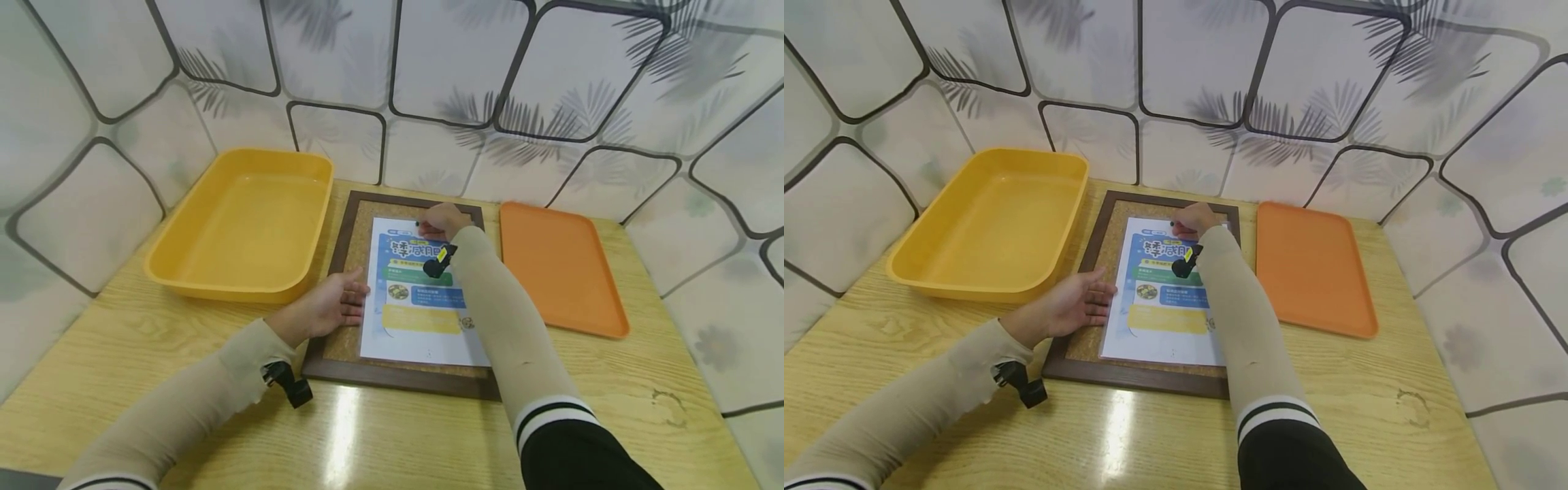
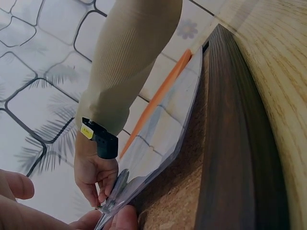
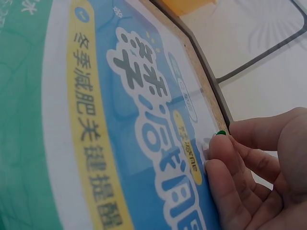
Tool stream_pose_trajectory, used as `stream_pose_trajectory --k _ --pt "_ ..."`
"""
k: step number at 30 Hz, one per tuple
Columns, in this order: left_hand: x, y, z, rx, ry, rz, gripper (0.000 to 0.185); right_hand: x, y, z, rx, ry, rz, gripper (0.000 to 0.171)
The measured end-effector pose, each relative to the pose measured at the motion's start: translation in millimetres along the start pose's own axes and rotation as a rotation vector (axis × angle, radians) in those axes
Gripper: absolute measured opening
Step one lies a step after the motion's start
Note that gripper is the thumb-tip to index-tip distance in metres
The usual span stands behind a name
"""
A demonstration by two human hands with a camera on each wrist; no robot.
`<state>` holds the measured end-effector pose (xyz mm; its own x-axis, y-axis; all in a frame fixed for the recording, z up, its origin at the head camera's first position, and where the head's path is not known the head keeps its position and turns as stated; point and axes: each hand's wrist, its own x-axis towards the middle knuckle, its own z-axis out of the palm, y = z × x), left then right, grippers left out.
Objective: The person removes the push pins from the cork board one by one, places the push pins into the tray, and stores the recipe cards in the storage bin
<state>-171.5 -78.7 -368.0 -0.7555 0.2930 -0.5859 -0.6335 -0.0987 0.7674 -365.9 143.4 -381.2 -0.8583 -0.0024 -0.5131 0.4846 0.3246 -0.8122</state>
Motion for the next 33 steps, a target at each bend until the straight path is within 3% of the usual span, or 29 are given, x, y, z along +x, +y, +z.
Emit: stream_pose_trajectory --k 11,24,33 --pt "-1.2 -0.6 1.1 0.0 -0.005 0.002 0.05 -1.2 -0.3 1.6 -0.094 0.012 -0.013 0.017" --pt "-2.2 -0.9 1.4 -0.005 -0.012 0.009 0.055 -8.3 2.4 -3.2 -0.008 -0.048 -0.026 0.016" --pt "-0.5 0.1 2.7 -0.01 -0.008 0.01 0.057 -16.0 3.1 -12.8 0.005 -0.124 -0.109 0.019"
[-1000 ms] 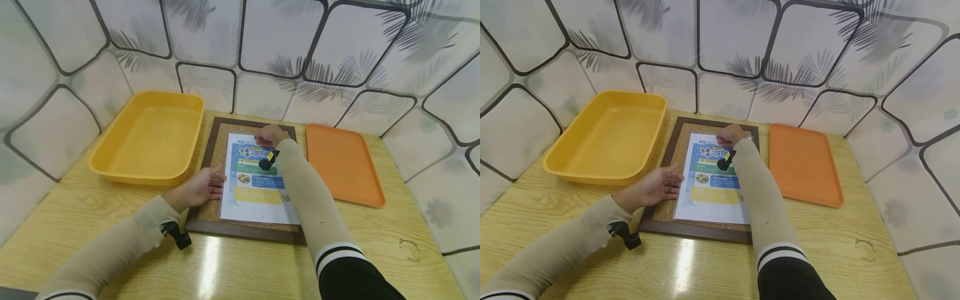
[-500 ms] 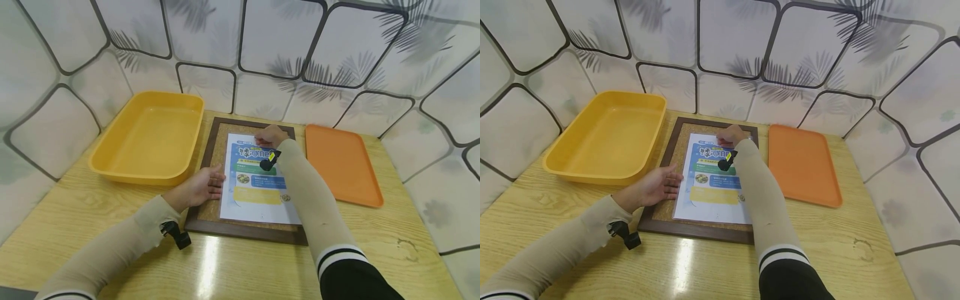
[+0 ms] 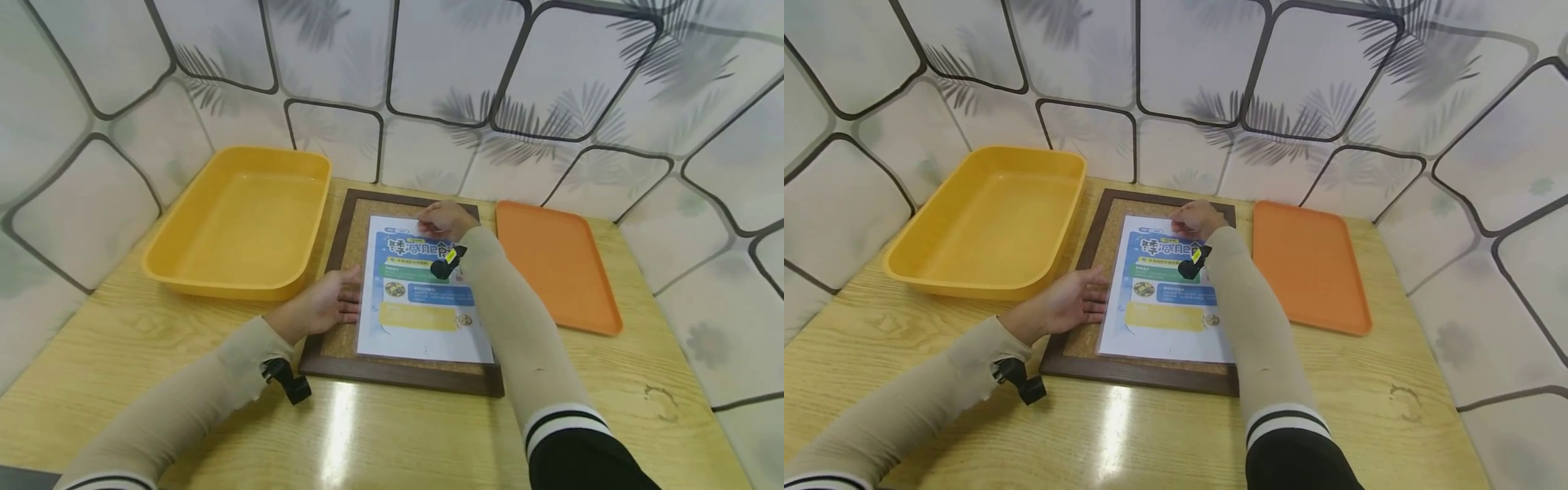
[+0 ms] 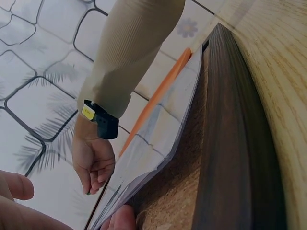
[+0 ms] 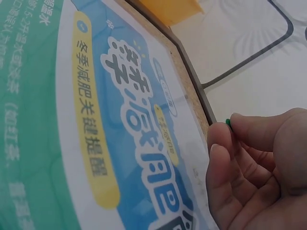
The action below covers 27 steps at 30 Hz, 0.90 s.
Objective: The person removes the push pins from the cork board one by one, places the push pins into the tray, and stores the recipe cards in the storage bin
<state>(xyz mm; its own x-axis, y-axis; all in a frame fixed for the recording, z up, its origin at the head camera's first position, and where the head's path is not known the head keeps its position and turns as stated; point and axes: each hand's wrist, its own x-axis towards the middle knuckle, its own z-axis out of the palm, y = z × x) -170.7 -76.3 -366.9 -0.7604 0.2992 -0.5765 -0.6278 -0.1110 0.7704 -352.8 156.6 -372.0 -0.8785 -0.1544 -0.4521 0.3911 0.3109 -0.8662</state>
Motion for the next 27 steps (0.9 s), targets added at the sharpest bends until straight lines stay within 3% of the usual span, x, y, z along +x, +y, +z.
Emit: stream_pose_trajectory --k 5,19,27 --pt "1.9 0.1 0.2 0.001 0.012 -0.008 0.056 -3.3 0.8 -3.9 0.002 -0.005 -0.031 0.021" --pt "4.9 2.5 3.7 0.072 0.04 0.008 0.033 -17.7 -1.6 -14.4 0.042 -0.018 -0.031 0.029" --pt "8.0 4.6 3.4 0.14 0.055 0.022 0.038 -19.0 1.9 -21.4 0.03 0.006 -0.028 0.03"
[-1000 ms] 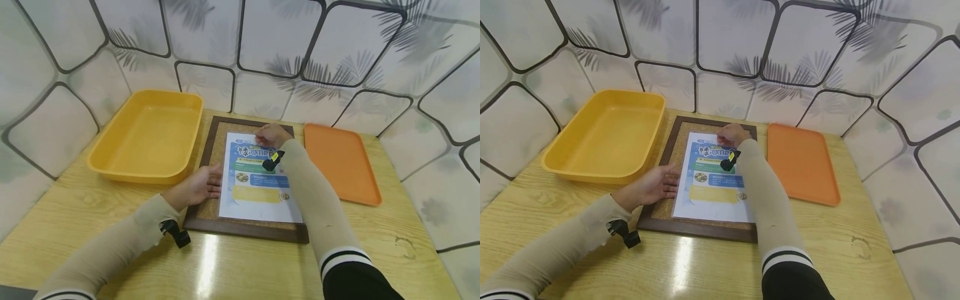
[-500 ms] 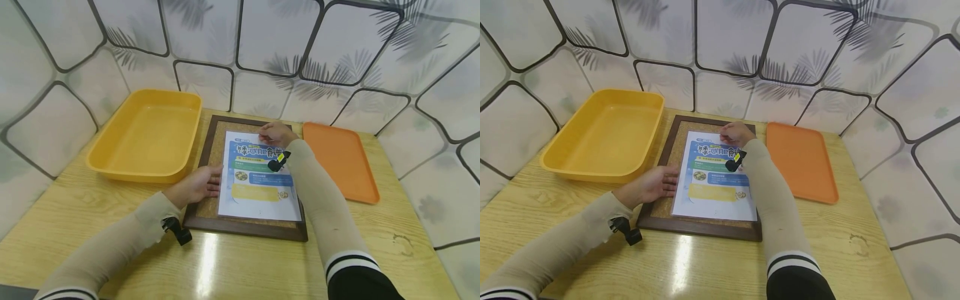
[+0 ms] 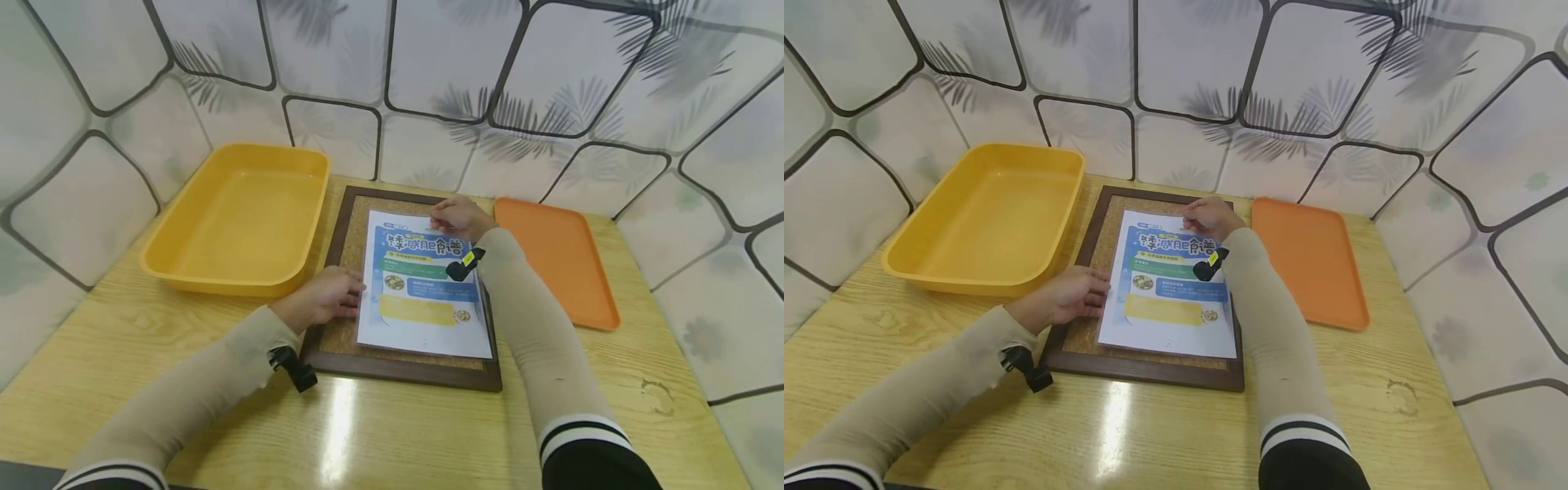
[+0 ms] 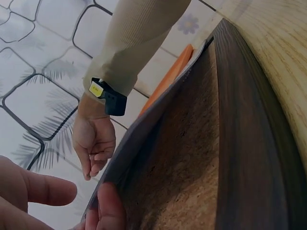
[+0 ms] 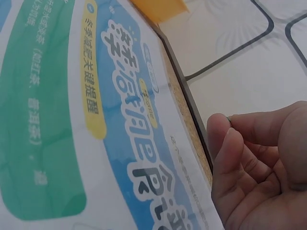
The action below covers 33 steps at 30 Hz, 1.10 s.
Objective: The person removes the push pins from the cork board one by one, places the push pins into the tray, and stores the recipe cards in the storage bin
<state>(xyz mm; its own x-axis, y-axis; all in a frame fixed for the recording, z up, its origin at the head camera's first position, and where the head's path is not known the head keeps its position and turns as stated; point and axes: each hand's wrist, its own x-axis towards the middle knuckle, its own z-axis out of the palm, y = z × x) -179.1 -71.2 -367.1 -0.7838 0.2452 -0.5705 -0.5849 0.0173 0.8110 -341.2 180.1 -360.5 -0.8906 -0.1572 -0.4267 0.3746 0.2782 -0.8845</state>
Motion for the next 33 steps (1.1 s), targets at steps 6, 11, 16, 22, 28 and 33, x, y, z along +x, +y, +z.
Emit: stream_pose_trajectory --k 6,11,16,22,28,33 --pt "1.1 -0.3 1.4 0.051 0.026 0.004 0.045 -1.5 2.5 -5.8 -0.035 0.026 0.007 0.03" --pt "1.1 -0.3 1.2 0.086 0.051 0.016 0.047 -6.0 1.0 -7.8 -0.065 0.031 -0.006 0.028" --pt "1.5 0.3 -0.1 0.098 0.064 0.041 0.046 -10.1 -2.1 -9.7 -0.061 0.033 -0.006 0.03" --pt "0.7 -1.4 -3.0 0.068 0.05 0.088 0.046 -11.4 -0.1 -15.9 -0.053 0.016 -0.02 0.03" --pt "-1.2 -2.2 -4.0 0.033 0.044 0.111 0.049 -14.2 1.7 -22.8 -0.027 0.03 -0.023 0.031" --pt "-2.7 0.4 -6.1 0.011 0.051 0.121 0.049 -20.8 -1.4 -26.5 -0.001 0.034 -0.031 0.031"
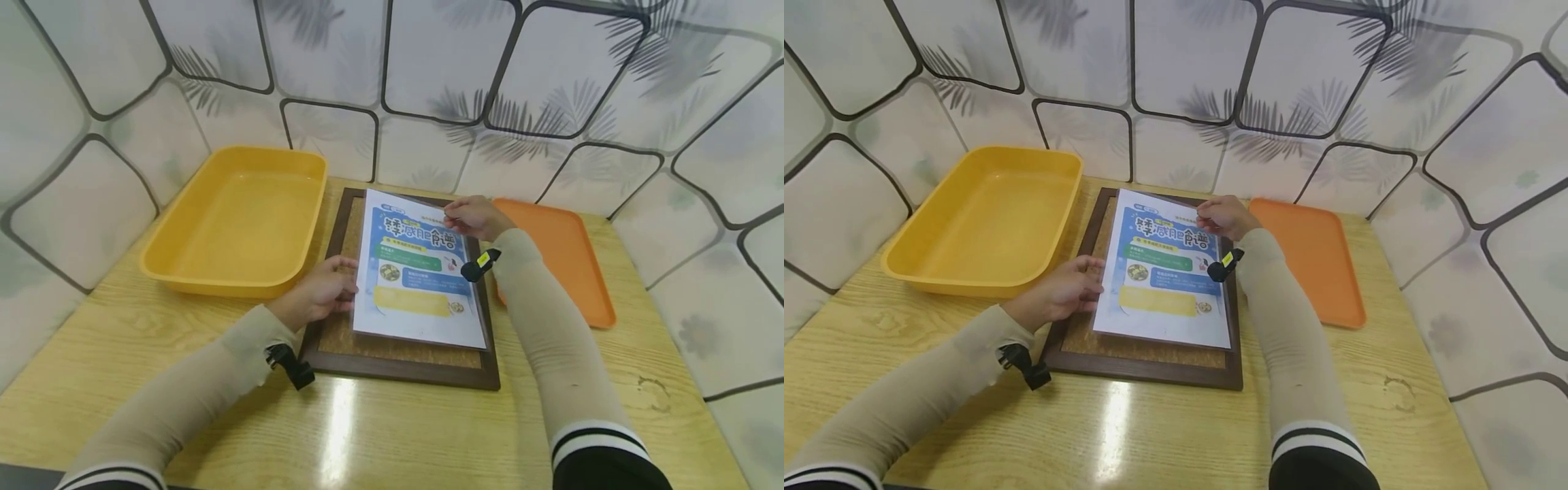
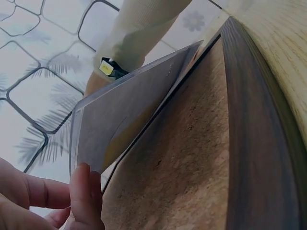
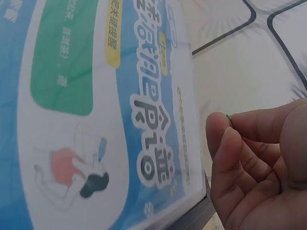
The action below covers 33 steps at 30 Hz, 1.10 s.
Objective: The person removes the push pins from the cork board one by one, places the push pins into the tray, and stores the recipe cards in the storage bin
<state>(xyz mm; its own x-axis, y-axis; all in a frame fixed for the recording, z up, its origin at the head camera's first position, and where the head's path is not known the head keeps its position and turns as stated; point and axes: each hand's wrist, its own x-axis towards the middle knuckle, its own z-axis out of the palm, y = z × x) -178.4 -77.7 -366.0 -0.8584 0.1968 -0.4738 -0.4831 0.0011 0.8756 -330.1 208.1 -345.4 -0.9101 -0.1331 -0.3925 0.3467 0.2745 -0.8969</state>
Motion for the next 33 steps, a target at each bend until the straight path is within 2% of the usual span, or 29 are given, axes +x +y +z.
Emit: stream_pose_trajectory --k 10,17,24,33 --pt "-3.0 7.6 -6.5 -0.023 -0.002 0.023 0.048 -9.3 -5.1 -9.1 -0.02 0.004 0.013 0.028" --pt "-5.9 13.9 -10.2 -0.02 -0.012 0.039 0.049 -14.7 -5.9 -15.6 0.021 -0.012 0.006 0.03" --pt "-8.1 18.4 -13.2 -0.001 -0.001 0.039 0.051 -17.1 -3.6 -21.6 -0.033 0.002 -0.012 0.03" --pt "-11.0 25.2 -17.6 -0.011 -0.005 0.043 0.052 -24.0 -3.5 -28.4 -0.047 -0.013 -0.019 0.035"
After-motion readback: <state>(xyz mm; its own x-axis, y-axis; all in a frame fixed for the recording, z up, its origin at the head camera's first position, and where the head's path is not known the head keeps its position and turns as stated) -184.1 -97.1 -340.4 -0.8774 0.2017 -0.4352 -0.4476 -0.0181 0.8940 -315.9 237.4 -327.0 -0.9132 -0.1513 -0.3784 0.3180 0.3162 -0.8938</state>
